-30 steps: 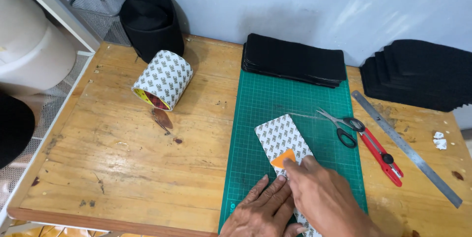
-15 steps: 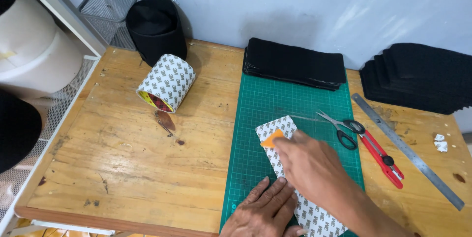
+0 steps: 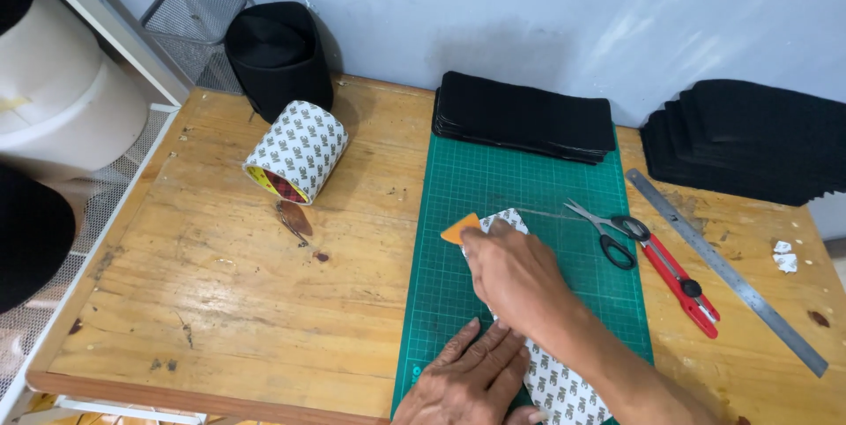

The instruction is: Applying adhesive tape to black fabric strips using scissors and a scraper tool

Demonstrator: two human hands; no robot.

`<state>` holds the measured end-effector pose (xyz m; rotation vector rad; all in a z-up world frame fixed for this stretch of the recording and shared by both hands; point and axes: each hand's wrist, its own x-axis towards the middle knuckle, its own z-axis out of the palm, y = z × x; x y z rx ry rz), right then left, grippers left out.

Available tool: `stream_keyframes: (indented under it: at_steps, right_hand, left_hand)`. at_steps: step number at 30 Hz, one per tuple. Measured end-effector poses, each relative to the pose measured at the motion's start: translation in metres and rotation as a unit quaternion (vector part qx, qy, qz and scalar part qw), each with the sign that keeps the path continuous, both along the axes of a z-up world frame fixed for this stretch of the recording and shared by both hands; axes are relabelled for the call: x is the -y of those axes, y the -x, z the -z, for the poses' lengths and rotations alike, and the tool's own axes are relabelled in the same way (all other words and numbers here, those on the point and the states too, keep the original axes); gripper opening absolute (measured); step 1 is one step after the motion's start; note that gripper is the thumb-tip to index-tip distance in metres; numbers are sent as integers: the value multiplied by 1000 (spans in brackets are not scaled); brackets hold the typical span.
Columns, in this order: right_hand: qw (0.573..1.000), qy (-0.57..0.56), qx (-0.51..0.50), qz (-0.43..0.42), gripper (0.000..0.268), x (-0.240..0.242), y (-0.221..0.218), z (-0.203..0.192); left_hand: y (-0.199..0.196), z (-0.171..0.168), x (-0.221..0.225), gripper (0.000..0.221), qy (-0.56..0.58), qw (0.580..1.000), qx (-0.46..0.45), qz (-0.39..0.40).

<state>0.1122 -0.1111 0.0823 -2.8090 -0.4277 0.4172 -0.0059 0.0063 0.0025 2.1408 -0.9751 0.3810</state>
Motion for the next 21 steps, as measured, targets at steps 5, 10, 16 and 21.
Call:
stream_keyframes:
  at_steps: [5, 10, 16, 21]
  right_hand:
    - [996, -34, 81, -34, 21, 27, -4, -7]
    - [997, 76, -8, 35, 30, 78, 69, -14]
    - [976, 170, -87, 104, 46, 89, 83, 8]
    - [996, 65, 35, 45, 21, 63, 22, 3]
  left_hand:
    - [0, 5, 2, 61, -1, 999, 30, -17]
    - [-1, 5, 1, 61, 0, 999, 41, -16]
    - [-3, -2, 5, 62, 14, 999, 44, -28]
    - [0, 1, 10, 59, 29, 997, 55, -42]
